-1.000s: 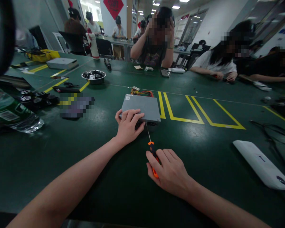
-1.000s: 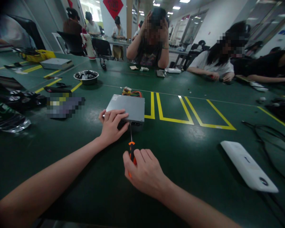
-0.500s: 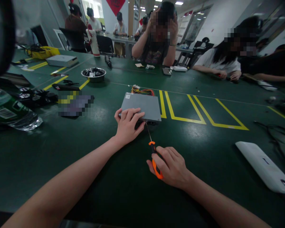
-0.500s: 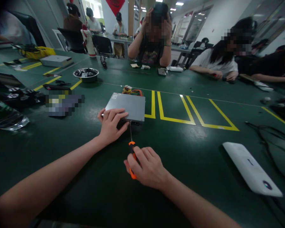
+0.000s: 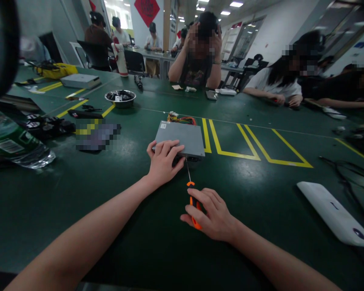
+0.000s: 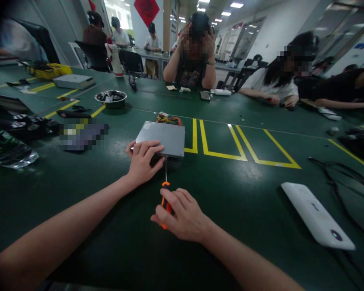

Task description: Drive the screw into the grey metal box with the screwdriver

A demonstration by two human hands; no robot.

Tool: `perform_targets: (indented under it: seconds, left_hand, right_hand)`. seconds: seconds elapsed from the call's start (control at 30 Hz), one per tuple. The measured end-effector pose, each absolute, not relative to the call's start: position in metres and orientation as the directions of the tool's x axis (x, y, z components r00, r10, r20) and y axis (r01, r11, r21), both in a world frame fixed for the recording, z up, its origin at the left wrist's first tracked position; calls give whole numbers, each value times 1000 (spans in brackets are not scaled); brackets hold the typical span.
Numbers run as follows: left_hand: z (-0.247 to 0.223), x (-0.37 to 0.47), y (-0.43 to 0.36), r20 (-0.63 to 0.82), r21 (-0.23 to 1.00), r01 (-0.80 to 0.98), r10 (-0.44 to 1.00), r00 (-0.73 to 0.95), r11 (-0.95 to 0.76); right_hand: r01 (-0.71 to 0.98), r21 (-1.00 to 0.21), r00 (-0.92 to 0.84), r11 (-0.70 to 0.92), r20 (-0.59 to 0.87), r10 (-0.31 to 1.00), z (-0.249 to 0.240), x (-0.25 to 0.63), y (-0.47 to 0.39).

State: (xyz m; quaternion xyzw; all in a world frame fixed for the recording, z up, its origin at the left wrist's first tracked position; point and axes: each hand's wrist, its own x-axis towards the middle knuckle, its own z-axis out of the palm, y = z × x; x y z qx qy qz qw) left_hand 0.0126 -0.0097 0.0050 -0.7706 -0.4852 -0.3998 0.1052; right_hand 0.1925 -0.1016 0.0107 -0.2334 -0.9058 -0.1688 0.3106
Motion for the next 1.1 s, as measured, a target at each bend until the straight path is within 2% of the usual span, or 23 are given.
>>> perform_targets:
  seconds: [0.13,0.37,0.53,0.7,0.83,1.1]
  left_hand:
    - [5,13,-10,720,231,832,664,202,-504]
    - [6,15,-10,724,231,831,660,201,-506]
    - [6,14,-10,724,229,831,660,203,-507]
    - [5,14,-10,722,228,833,661,202,-504]
    - [6,14,-11,716,234,831,668,203,-504]
    - [5,15,-10,718,250,829,670,188,-501]
  right_hand:
    - [504,144,-688,851,662,296,9,195,-103]
    - [497,181,-745,849,591,310,12,190,-105]
    - [618,228,-681,753,634,367,16,198,-104]
    - [628,182,-676,757,609,415,13,202,-105]
    - [622,209,-704,754,572,422,14,197,-107]
    - [660,173,-665,731,587,462,15,195,-105]
